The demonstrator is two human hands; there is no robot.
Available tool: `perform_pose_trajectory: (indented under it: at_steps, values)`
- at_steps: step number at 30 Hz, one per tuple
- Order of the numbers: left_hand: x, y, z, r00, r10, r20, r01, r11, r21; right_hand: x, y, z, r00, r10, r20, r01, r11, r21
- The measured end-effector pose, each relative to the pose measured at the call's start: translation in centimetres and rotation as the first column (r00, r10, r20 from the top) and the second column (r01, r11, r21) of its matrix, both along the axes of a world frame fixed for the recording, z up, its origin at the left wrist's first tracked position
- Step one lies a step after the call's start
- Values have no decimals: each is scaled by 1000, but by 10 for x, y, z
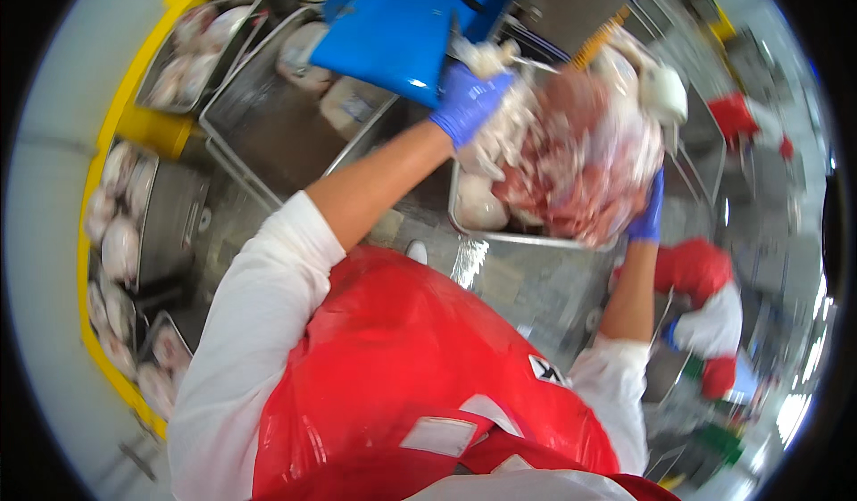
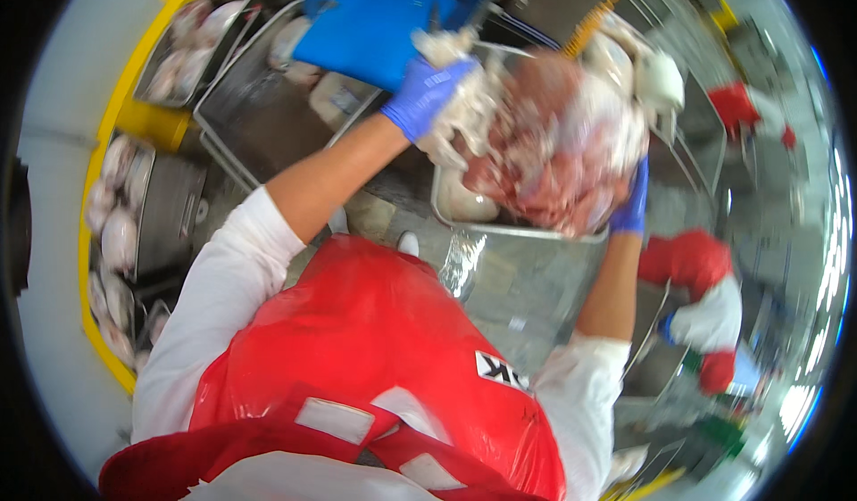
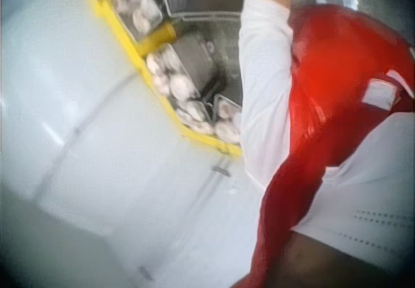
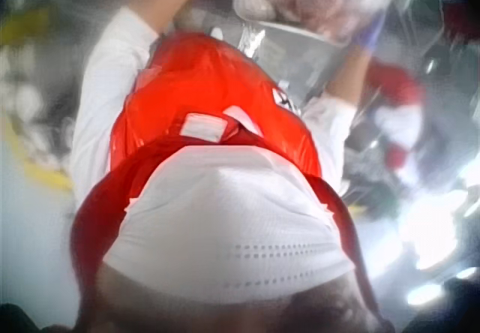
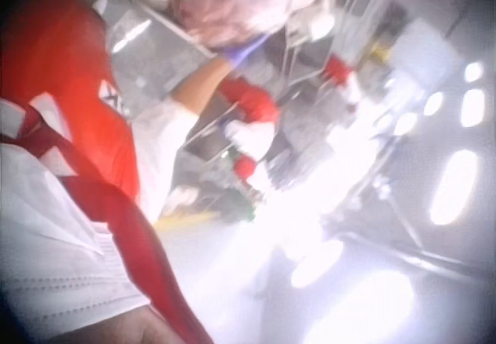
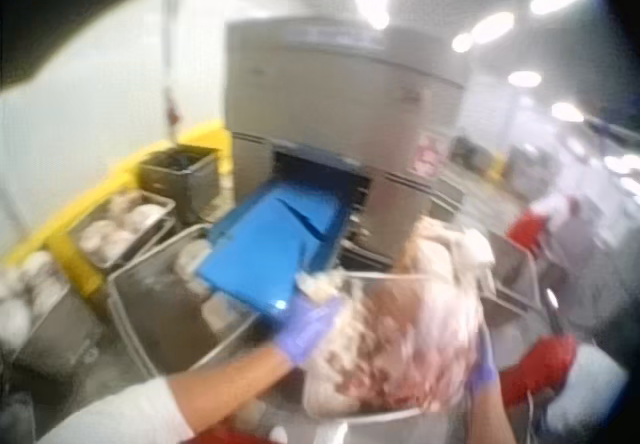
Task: The person removes vacuum-sealed meat portions from a water bath, places them on a blue cutting board, and trims fat and connective tissue using a knife. The trimmed pieces are placed into a metal tray. The person repeats this process for multiple portions.
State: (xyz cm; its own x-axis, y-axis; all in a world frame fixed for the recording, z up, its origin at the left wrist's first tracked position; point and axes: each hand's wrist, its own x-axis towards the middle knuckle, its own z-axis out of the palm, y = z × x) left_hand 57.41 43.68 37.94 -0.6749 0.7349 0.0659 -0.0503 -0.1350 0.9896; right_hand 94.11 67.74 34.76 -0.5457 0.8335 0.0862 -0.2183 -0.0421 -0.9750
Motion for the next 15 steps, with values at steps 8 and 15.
perform_pose_trajectory:
  at_steps: [8, 15]
  values:
    - [3, -136, -45, 954, 194, 228, -186, 981, -56, 72, -160, -173, 943, 270, 194, -12, 610, -792]
    - [-54, -270, -107, 842, 318, 437, -351, 936, -4, -57, -271, -153, 658, 664, 355, -420, 715, -559]
